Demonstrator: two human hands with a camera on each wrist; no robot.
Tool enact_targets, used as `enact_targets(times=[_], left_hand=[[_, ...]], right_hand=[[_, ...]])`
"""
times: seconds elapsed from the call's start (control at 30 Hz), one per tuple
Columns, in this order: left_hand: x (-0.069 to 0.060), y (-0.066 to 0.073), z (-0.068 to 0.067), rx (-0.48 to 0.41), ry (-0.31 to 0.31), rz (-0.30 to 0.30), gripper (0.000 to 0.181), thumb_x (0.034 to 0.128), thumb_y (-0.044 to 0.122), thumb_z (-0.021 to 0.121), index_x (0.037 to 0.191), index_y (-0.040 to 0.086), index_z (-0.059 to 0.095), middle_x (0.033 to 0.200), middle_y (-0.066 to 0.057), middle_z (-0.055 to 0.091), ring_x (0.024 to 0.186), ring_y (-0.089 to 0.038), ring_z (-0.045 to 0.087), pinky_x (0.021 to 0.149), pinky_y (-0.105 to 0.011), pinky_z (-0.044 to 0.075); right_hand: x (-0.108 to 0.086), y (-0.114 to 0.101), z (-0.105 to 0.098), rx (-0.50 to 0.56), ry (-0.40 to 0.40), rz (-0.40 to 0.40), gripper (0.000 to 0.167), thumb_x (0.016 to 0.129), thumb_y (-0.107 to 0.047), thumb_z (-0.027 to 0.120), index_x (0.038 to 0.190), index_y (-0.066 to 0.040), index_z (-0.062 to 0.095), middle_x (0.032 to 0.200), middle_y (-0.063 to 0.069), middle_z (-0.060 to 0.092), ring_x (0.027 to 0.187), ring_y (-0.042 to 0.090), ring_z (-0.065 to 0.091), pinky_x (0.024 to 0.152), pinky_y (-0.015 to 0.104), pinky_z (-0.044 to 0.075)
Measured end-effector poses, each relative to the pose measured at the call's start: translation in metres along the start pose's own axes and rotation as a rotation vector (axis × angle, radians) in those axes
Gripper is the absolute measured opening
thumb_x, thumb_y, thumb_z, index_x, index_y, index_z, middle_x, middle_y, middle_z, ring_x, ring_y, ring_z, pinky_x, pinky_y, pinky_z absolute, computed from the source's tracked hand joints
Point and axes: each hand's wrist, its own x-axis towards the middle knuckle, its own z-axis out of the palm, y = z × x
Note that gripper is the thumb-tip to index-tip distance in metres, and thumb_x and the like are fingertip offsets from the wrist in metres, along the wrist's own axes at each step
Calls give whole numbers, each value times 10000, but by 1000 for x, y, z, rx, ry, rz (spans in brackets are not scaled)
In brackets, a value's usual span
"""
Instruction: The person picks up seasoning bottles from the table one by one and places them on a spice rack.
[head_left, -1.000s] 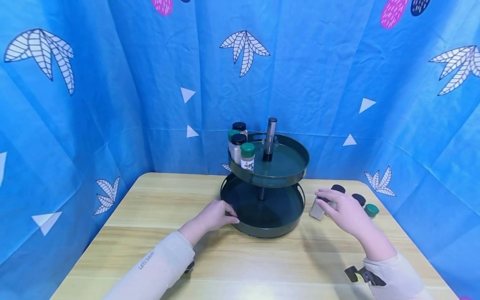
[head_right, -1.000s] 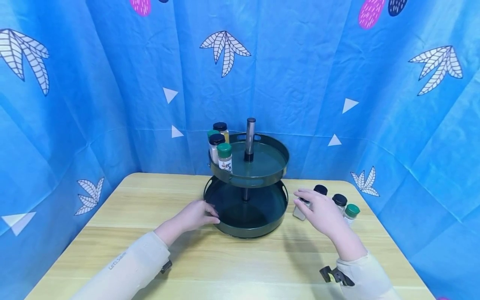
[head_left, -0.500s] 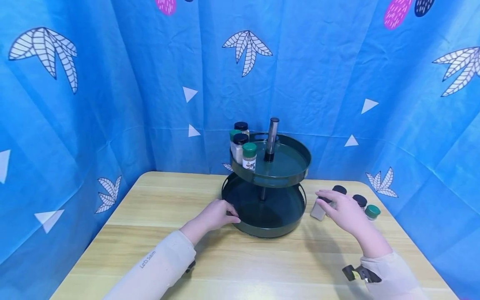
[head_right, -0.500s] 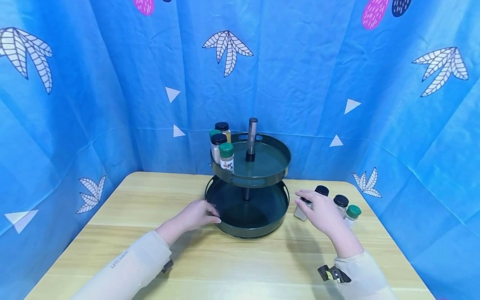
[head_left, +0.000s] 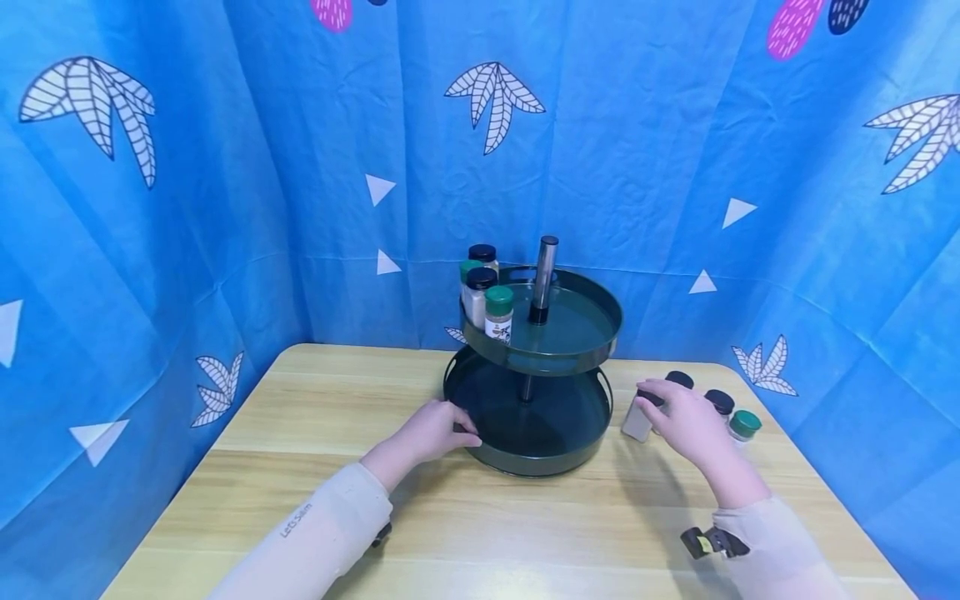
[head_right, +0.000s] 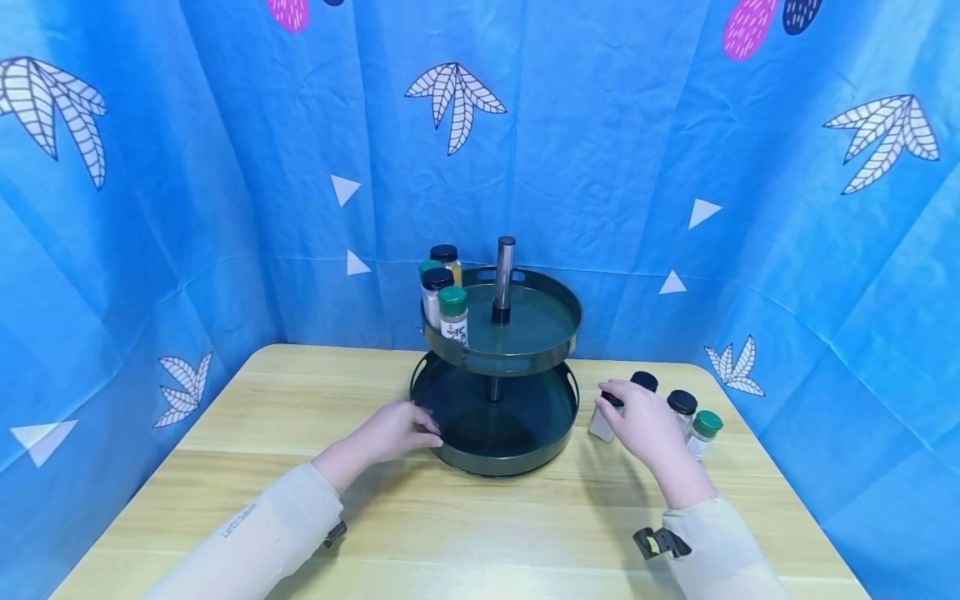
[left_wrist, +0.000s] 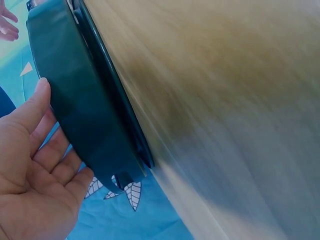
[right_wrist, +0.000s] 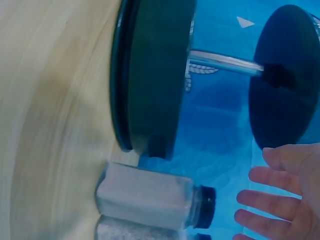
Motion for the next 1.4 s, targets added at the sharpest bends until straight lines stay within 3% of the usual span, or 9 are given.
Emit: enact_targets(times=[0.3, 0.83, 1.4], left_hand=[[0, -1, 2, 18, 13, 19, 116, 878, 288, 785, 890, 174, 806, 861, 90, 729, 881, -145, 664, 836, -342, 540], [-2, 1, -2, 29, 7, 11, 118, 885, 298, 778, 895, 182, 798, 863, 97, 727, 878, -135, 658, 832, -340, 536], [-2, 0, 0, 31, -1, 21, 130, 888, 312, 772, 911, 188, 800, 859, 114, 720, 857, -110, 649, 830, -330, 540]], right_hand=[[5, 7, 8, -32, 14, 33, 406, 984, -235, 644, 1292, 29, 634, 1344, 286, 574, 1212, 507, 542, 981, 661, 428], [11, 21, 25, -57, 80, 13, 371, 964, -195, 664, 1257, 30, 654, 1328, 291, 582, 1219, 498, 538, 995, 644, 427], [14, 27, 35, -82, 205, -115, 302, 855, -56, 757, 1129, 58, 699, 1187, 277, 657, 1084, 468, 626, 908, 606, 499]])
